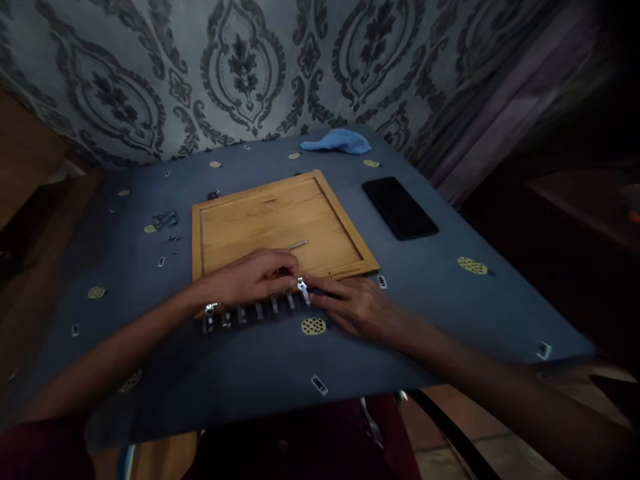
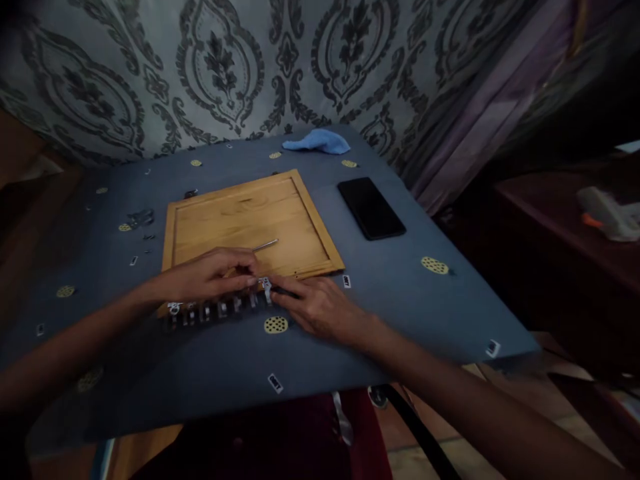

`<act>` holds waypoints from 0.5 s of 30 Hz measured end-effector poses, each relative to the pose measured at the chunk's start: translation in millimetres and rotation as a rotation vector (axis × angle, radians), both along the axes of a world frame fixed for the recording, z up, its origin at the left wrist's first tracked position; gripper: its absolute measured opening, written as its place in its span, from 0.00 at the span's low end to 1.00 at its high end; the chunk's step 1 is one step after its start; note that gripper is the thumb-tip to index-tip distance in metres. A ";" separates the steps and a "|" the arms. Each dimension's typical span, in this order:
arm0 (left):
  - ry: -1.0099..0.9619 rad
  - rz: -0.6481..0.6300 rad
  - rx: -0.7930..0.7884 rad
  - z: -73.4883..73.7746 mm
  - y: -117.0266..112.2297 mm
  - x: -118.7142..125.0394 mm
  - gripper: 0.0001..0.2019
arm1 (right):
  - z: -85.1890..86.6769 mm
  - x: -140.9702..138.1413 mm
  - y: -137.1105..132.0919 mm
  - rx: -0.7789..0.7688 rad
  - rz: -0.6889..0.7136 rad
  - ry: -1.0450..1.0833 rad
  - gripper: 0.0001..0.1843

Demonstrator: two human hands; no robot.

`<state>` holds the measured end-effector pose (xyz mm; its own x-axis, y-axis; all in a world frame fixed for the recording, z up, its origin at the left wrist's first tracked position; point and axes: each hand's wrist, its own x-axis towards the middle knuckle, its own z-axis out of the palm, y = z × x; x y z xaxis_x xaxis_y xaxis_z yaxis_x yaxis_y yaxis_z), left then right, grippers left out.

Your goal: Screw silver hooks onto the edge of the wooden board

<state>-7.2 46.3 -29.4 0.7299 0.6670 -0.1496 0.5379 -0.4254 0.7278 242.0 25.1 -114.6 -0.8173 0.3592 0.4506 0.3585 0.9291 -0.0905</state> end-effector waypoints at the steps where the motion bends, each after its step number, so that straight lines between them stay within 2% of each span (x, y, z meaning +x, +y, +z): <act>1: 0.012 -0.016 -0.012 -1.6 2.7 3.5 0.12 | 0.2 -0.1 -0.1 0.006 -0.001 0.017 0.16; 7: 0.086 -0.061 -0.065 -6.9 10.0 10.6 0.11 | 2.0 0.0 0.9 0.036 -0.005 0.033 0.17; 15: 0.179 -0.097 -0.144 2.1 16.8 16.9 0.11 | -0.6 0.0 0.8 0.036 -0.033 0.041 0.16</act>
<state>9.7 63.1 -27.4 0.7429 0.5572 -0.3709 0.6253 -0.3801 0.6816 241.9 25.9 -115.2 -0.7857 0.3686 0.4968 0.3854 0.9199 -0.0729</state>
